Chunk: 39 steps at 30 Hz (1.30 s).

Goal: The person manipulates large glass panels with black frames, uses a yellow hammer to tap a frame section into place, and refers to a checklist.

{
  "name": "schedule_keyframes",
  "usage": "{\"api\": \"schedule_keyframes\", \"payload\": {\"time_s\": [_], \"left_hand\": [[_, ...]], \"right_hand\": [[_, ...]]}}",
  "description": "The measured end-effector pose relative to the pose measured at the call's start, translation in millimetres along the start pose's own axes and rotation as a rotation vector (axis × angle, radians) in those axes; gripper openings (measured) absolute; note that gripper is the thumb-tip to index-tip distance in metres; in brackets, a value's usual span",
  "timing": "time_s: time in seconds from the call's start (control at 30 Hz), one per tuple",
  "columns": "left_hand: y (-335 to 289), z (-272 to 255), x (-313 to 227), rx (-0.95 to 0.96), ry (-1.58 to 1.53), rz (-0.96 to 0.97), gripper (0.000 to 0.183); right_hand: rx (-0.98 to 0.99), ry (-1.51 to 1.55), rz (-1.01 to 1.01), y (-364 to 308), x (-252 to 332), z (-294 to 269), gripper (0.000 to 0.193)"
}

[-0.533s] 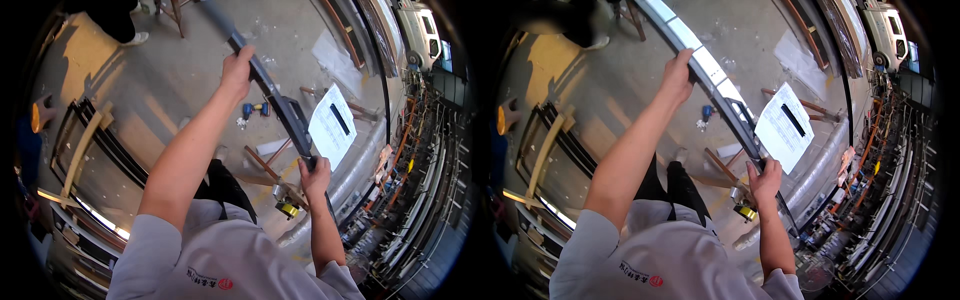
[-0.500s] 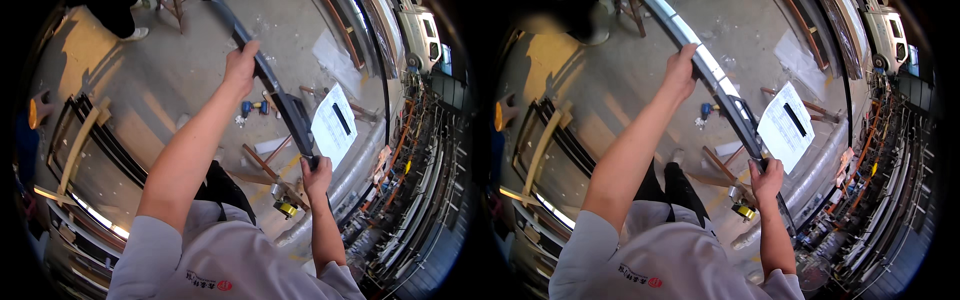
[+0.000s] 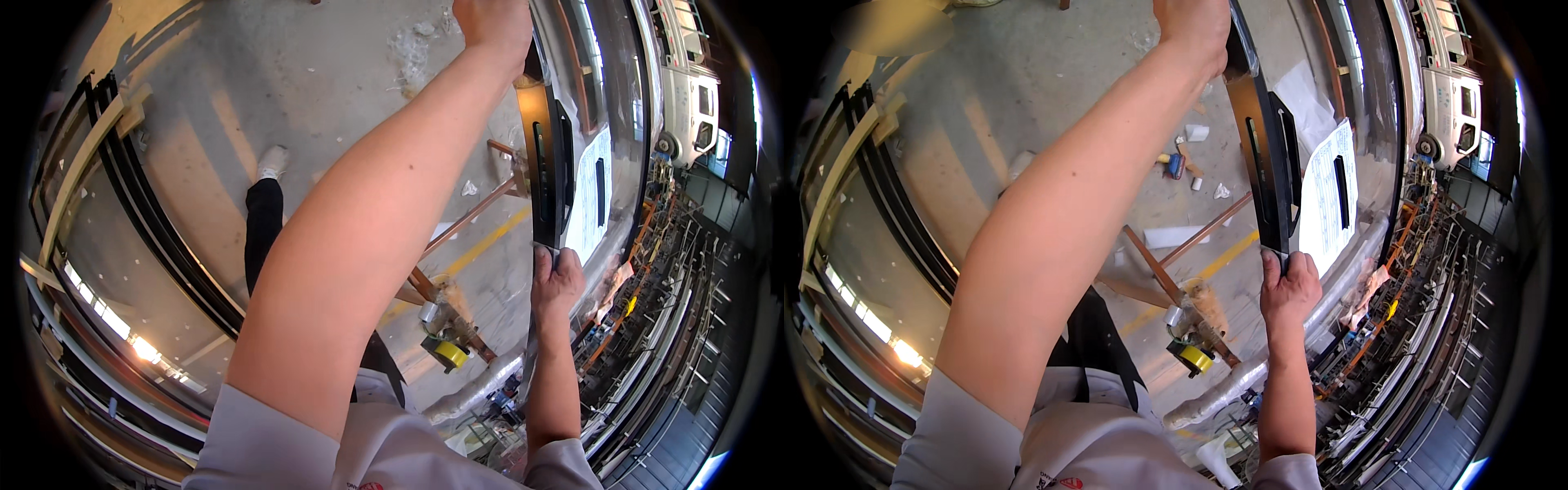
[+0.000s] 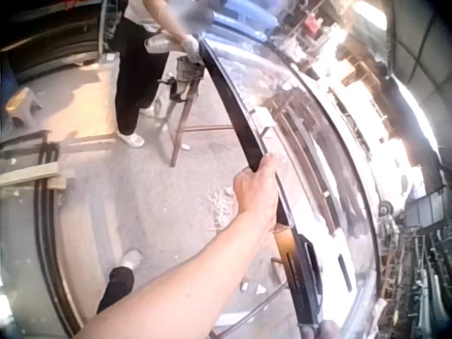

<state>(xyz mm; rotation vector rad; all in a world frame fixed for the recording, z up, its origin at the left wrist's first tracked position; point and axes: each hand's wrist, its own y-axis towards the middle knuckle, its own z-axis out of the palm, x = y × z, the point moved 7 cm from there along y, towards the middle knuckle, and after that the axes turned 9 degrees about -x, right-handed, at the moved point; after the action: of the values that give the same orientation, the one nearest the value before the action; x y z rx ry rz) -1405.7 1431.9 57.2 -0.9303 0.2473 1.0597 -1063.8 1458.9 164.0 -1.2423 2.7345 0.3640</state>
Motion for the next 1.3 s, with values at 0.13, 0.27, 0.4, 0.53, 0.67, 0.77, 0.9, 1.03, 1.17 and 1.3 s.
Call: {"api": "schedule_keyframes", "payload": {"time_s": [0.13,0.27,0.4,0.53,0.67,0.77,0.9,1.03,1.17,1.3], "left_hand": [[-8.3,0.2,-1.8,-0.031,0.040,0.065,0.045],[-3.5,-3.4,-11.3,-0.151,0.152,0.116,0.053],[-4.4,-2.7,-18.4,-0.142,0.215,0.130,0.056],[4.2,3.3,-35.2,-0.142,0.213,0.226,0.058],[-15.4,2.1,-12.7,-0.082,0.238,0.132,0.045],[-6.6,-3.3,-1.8,0.048,0.377,0.045,0.052],[9.6,-31.3,-3.9,0.267,0.697,-0.022,0.048],[-6.8,-89.9,-59.4,0.487,0.891,-0.041,0.042],[8.6,-304.4,-123.7,0.356,1.320,-0.048,0.048],[-16.1,-627.8,-245.5,-0.172,1.804,-0.115,0.039]], "right_hand": [[0.035,0.018,-0.086,2.0,0.4,-0.4,0.039],[0.095,0.055,-0.138,11.2,9.2,0.4,0.038],[0.163,0.052,-0.167,15.0,10.6,2.4,0.036],[0.210,0.050,-0.178,22.6,16.4,-0.8,0.036],[0.270,-0.005,-0.140,17.5,5.2,-2.2,0.038],[0.324,0.074,-0.079,14.2,3.1,-6.7,0.038],[0.391,0.089,-0.123,23.3,10.6,-2.4,0.043],[0.418,0.101,-0.050,20.0,0.5,0.0,0.044],[0.407,0.056,0.000,10.3,-8.0,17.7,0.042],[0.540,0.046,0.031,16.8,-11.4,17.1,0.035]]}}
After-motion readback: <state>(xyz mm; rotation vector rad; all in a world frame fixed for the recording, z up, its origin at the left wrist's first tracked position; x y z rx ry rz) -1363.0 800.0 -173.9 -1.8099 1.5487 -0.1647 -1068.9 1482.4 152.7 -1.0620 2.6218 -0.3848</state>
